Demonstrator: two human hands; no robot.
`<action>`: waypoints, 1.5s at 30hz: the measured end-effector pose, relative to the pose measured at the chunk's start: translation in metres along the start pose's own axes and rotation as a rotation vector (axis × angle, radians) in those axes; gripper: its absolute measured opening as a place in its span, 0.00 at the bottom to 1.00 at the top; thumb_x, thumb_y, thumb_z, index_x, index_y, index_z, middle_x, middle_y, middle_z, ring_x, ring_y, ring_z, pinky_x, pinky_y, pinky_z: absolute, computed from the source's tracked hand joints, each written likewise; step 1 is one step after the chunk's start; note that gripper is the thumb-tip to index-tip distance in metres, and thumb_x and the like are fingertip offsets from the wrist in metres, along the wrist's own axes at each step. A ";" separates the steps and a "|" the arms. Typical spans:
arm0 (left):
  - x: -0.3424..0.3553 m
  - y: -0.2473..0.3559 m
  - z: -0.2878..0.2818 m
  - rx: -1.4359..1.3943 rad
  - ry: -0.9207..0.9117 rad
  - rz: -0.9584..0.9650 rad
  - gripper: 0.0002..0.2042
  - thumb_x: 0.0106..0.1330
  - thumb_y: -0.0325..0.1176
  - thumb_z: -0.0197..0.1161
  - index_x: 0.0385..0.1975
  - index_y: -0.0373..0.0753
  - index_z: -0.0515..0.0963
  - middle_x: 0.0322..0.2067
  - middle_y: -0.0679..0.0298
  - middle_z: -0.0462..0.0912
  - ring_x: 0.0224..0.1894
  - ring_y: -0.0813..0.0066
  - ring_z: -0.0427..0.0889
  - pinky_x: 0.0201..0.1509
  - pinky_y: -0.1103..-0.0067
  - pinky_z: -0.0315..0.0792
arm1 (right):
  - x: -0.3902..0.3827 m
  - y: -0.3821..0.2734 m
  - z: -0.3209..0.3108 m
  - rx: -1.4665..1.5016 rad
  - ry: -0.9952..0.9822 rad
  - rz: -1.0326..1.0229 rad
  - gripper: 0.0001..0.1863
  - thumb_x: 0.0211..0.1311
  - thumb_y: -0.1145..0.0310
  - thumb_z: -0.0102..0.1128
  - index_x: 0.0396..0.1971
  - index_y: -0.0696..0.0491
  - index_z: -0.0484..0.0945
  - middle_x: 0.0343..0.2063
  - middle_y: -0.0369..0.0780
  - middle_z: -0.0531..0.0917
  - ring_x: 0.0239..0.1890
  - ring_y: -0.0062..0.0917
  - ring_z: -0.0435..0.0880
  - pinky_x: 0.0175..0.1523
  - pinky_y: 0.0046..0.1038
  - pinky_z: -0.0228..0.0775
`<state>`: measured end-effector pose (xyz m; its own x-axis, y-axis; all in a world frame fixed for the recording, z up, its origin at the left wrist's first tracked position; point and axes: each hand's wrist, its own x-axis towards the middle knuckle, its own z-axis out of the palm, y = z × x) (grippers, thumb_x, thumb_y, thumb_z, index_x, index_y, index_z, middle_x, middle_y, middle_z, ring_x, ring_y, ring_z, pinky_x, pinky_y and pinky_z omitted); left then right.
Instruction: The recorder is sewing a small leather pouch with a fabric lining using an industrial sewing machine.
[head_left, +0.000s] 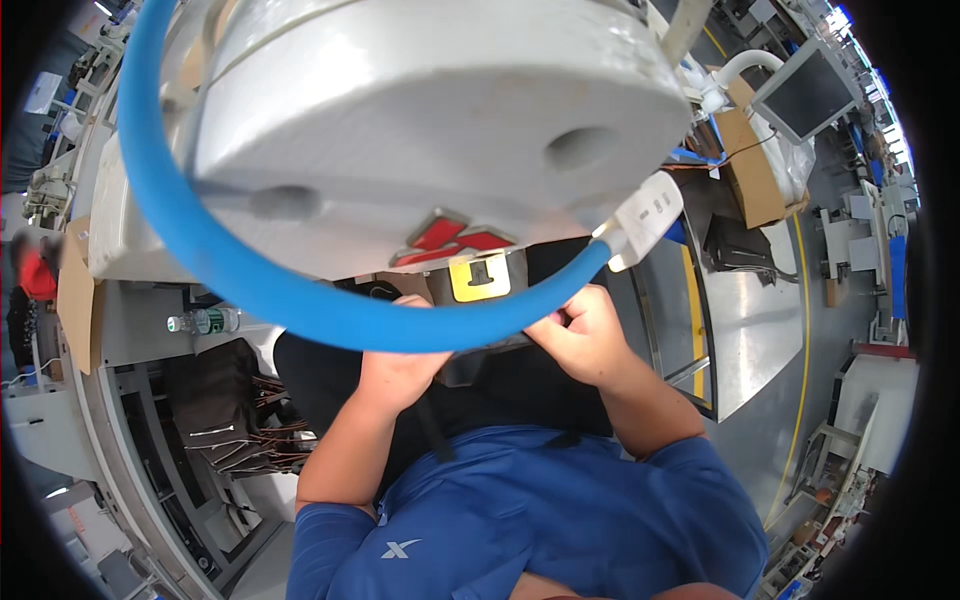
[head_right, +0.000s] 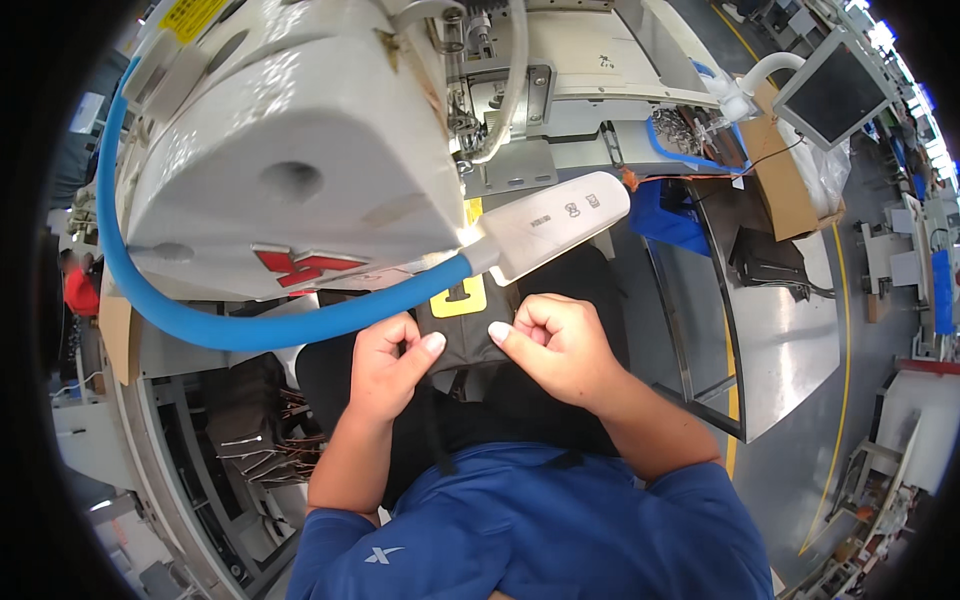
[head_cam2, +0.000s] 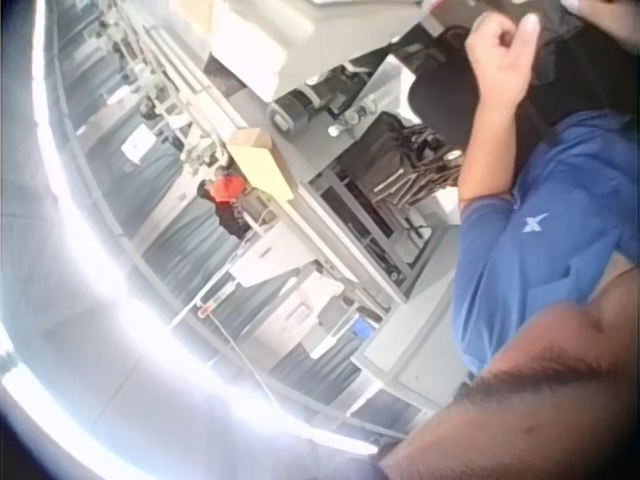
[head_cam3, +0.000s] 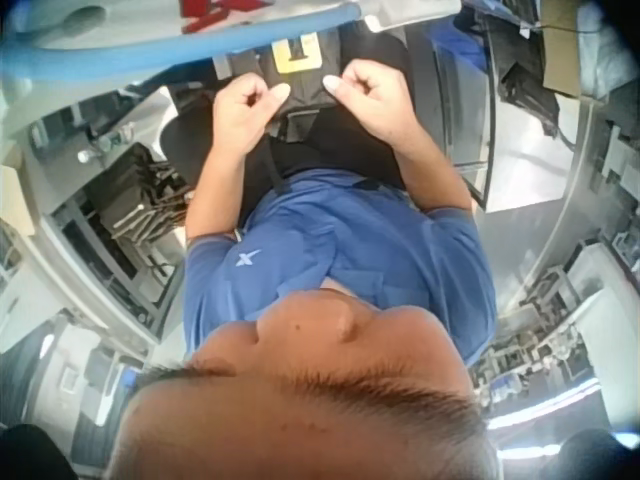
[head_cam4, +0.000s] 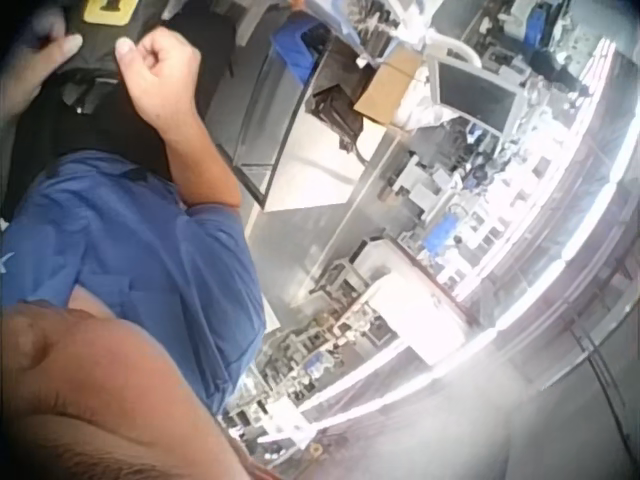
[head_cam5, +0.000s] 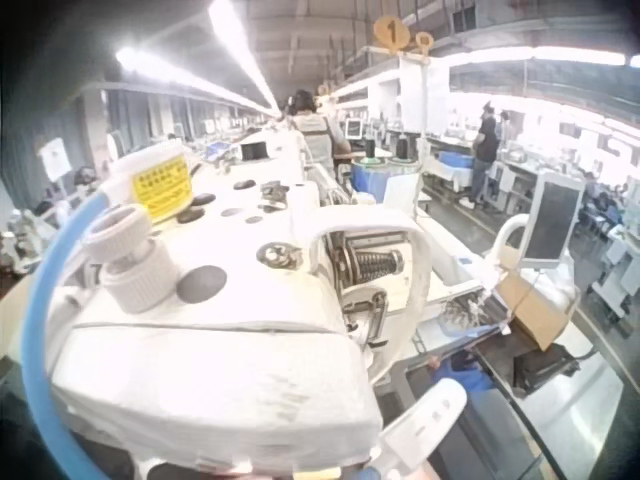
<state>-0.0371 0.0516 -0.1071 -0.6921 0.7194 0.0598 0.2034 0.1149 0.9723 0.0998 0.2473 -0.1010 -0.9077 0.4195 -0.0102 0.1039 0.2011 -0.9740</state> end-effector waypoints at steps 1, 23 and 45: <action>0.000 0.009 0.005 -0.120 0.016 -0.005 0.18 0.63 0.29 0.70 0.17 0.39 0.66 0.20 0.73 0.69 0.26 0.85 0.63 0.30 0.80 0.58 | -0.002 -0.002 0.000 0.023 -0.016 0.020 0.19 0.63 0.65 0.71 0.18 0.57 0.73 0.17 0.32 0.70 0.20 0.12 0.64 0.25 0.22 0.57; -0.007 0.008 -0.004 0.637 0.097 0.706 0.23 0.42 0.44 0.83 0.39 0.43 0.87 0.40 0.62 0.81 0.41 0.64 0.78 0.45 0.66 0.69 | -0.014 -0.026 -0.004 -0.629 0.033 -0.722 0.20 0.42 0.63 0.80 0.37 0.50 0.85 0.31 0.33 0.77 0.34 0.29 0.75 0.43 0.35 0.65; -0.002 -0.006 0.007 0.670 0.097 0.857 0.15 0.53 0.42 0.75 0.39 0.43 0.90 0.39 0.72 0.87 0.42 0.71 0.79 0.51 0.69 0.67 | -0.009 -0.023 -0.008 -0.704 0.049 -0.907 0.10 0.45 0.73 0.69 0.31 0.57 0.86 0.31 0.36 0.80 0.32 0.27 0.75 0.39 0.32 0.67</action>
<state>-0.0320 0.0547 -0.1151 -0.1866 0.6846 0.7046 0.9593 -0.0278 0.2810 0.1090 0.2456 -0.0771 -0.7494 -0.1019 0.6542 -0.3616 0.8907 -0.2756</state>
